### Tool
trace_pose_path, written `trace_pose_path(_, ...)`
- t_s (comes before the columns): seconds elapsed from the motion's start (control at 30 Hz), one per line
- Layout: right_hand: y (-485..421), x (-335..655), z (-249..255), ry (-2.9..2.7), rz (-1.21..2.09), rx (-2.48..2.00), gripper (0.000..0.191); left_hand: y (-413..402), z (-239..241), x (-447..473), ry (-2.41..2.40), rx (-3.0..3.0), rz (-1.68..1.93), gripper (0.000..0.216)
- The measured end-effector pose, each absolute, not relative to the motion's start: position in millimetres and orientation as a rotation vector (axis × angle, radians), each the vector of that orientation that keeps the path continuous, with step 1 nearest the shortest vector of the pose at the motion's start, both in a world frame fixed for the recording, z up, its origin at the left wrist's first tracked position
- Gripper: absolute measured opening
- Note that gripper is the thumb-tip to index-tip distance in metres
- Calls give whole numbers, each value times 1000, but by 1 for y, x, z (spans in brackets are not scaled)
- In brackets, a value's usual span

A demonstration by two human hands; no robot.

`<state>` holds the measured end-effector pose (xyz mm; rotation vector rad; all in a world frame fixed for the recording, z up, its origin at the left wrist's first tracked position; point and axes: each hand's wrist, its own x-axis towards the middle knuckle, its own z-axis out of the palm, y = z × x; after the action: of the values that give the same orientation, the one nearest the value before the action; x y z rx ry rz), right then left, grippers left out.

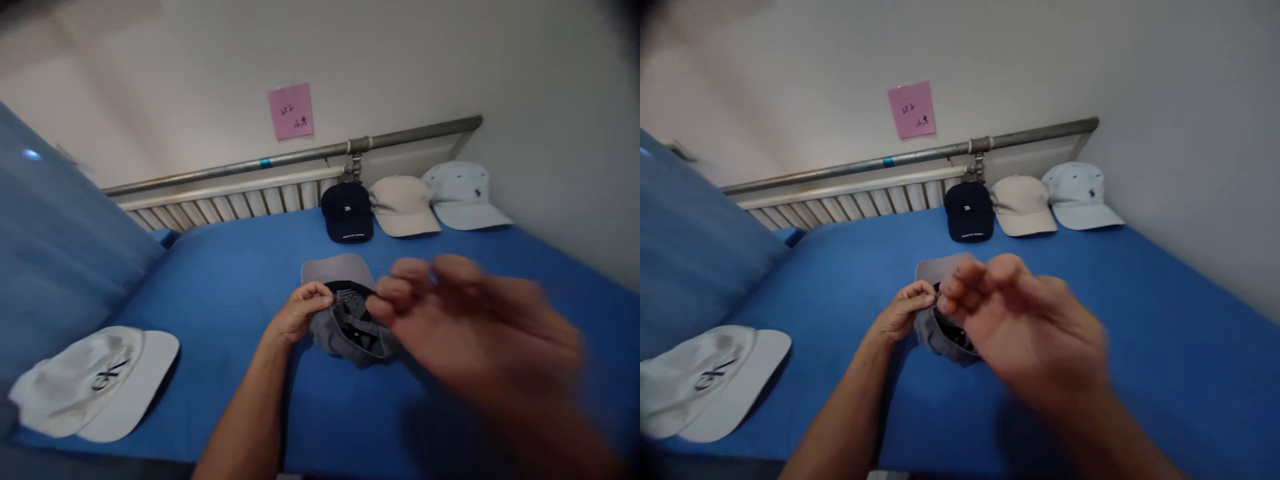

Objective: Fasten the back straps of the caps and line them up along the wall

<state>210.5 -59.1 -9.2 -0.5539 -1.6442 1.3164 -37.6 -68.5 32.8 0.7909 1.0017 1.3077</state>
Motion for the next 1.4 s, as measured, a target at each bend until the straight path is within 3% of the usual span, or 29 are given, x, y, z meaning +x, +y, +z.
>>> trace_pose_path(0.1, -8, 169, 59, -1515, 1439, -647, 17, -67, 29, -38, 982, 794, 1305, 22)
trace_pose_path(0.17, 5, 155, 75, -1616, 1490, -767, 12, -66, 27, -39, 950, 776, 1300, 22)
trace_pose_path(0.33, 4, 149, 59, -1917, 1691, -721, 33, -65, 24, -40, 907, 730, 1290, 22)
trace_pose_path(0.73, 6, 145, 36, -1708, 1766, -525, 5, -61, 27, -34, 1039, 793, 1208, 20)
trace_pose_path(0.93, 6, 146, 33, -1792, 1741, -518, 22, -61, 26, -34, 1044, 750, 1179, 20)
trace_pose_path(1.03, 4, 144, 29, -1824, 1636, -453, 11, -61, 26, -35, 1081, 766, 1183, 21)
trace_pose_path(1.17, 3, 147, 33, -1536, 1746, -470, 4, -61, 24, -35, 1082, 761, 1163, 22)
trace_pose_path(1.4, 1, 148, 34, -1328, 1876, -422, 13, -67, 31, -40, 1124, 894, 996, 21)
